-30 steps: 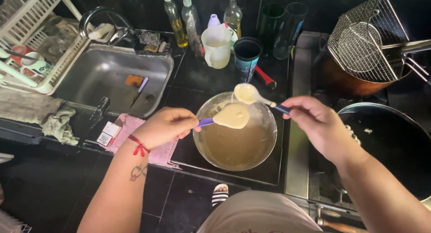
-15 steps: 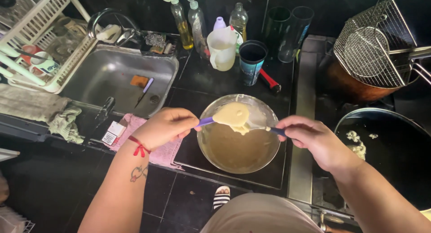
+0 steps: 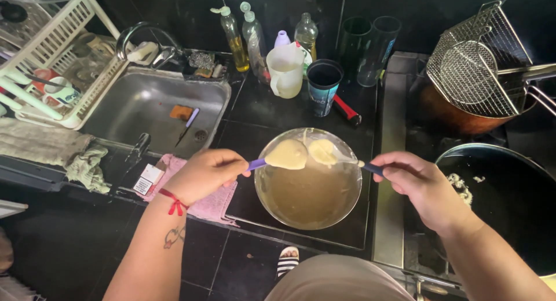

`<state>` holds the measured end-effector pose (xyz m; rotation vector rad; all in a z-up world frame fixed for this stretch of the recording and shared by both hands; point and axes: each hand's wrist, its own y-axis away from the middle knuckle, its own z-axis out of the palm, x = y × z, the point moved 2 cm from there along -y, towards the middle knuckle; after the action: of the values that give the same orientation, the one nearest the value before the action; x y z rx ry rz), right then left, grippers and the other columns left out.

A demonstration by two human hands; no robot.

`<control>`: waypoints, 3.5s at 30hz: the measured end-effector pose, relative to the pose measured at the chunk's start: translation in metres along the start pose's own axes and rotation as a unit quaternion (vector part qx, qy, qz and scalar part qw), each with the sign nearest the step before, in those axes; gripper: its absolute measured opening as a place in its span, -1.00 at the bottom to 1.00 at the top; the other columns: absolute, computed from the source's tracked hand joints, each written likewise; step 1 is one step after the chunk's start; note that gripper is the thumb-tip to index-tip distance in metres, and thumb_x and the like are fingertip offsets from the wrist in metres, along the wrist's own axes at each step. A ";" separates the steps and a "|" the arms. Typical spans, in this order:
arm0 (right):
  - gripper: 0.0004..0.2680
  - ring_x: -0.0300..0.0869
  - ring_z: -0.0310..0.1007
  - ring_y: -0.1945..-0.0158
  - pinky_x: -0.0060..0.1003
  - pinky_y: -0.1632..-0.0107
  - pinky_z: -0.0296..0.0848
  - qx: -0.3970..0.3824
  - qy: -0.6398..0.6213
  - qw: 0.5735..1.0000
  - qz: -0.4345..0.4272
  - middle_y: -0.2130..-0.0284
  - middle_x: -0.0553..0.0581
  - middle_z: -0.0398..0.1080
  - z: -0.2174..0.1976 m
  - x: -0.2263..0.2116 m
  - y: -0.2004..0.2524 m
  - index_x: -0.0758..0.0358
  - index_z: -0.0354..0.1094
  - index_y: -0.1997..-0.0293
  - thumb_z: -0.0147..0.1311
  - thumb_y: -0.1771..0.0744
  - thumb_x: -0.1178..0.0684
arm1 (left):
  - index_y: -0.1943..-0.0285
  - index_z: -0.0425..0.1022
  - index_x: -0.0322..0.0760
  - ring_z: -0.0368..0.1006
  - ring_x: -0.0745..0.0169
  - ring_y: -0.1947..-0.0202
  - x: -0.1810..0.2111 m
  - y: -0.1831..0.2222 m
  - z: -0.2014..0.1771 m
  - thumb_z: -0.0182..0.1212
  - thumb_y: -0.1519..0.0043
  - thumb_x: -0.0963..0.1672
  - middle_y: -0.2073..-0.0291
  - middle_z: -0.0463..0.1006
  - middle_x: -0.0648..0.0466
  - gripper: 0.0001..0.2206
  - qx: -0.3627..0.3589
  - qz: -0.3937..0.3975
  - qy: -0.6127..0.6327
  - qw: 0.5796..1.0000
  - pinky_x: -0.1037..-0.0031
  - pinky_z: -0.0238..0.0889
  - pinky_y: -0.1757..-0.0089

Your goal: Mix batter in a bowl and fry small portions in a pan with oil.

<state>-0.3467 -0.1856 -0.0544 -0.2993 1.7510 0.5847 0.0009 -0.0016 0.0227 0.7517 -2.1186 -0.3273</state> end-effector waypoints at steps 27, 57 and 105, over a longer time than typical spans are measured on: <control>-0.79 -0.08 0.39 0.10 -0.10 -0.05 0.19 0.143 0.353 0.846 -0.372 -0.12 -0.06 0.53 0.068 0.020 0.025 0.01 0.39 -0.23 -0.07 -0.46 0.13 | 0.16 0.81 -0.22 0.20 0.42 0.60 -0.029 0.015 0.062 0.23 -0.40 -0.05 0.64 0.43 0.17 -0.74 0.081 0.077 0.213 0.971 0.52 0.03 0.44; -0.78 -0.19 0.07 0.48 -0.34 0.41 -0.01 -0.020 -0.094 0.986 0.134 0.26 0.32 0.55 0.053 0.022 0.026 0.38 0.53 -0.15 0.04 -0.41 0.19 | 0.18 0.73 -0.38 0.29 0.30 0.50 -0.035 0.011 0.048 0.11 -0.40 -0.15 0.58 0.43 0.03 -0.74 0.047 0.069 0.259 0.962 0.49 0.14 0.37; -0.75 -0.21 -0.08 0.56 -0.33 0.46 -0.14 -0.022 -0.210 0.973 0.089 0.32 0.41 0.45 0.043 0.017 0.007 0.54 0.51 -0.13 -0.03 -0.38 0.27 | 0.26 0.73 -0.33 0.16 0.32 0.58 -0.026 0.011 0.022 0.18 -0.40 -0.10 0.66 0.34 0.09 -0.73 -0.019 0.059 0.138 0.988 0.46 -0.04 0.41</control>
<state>-0.3192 -0.1547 -0.0765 -0.0418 1.3636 0.7565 -0.0086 0.0228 -0.0018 0.6088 -1.8789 -0.1877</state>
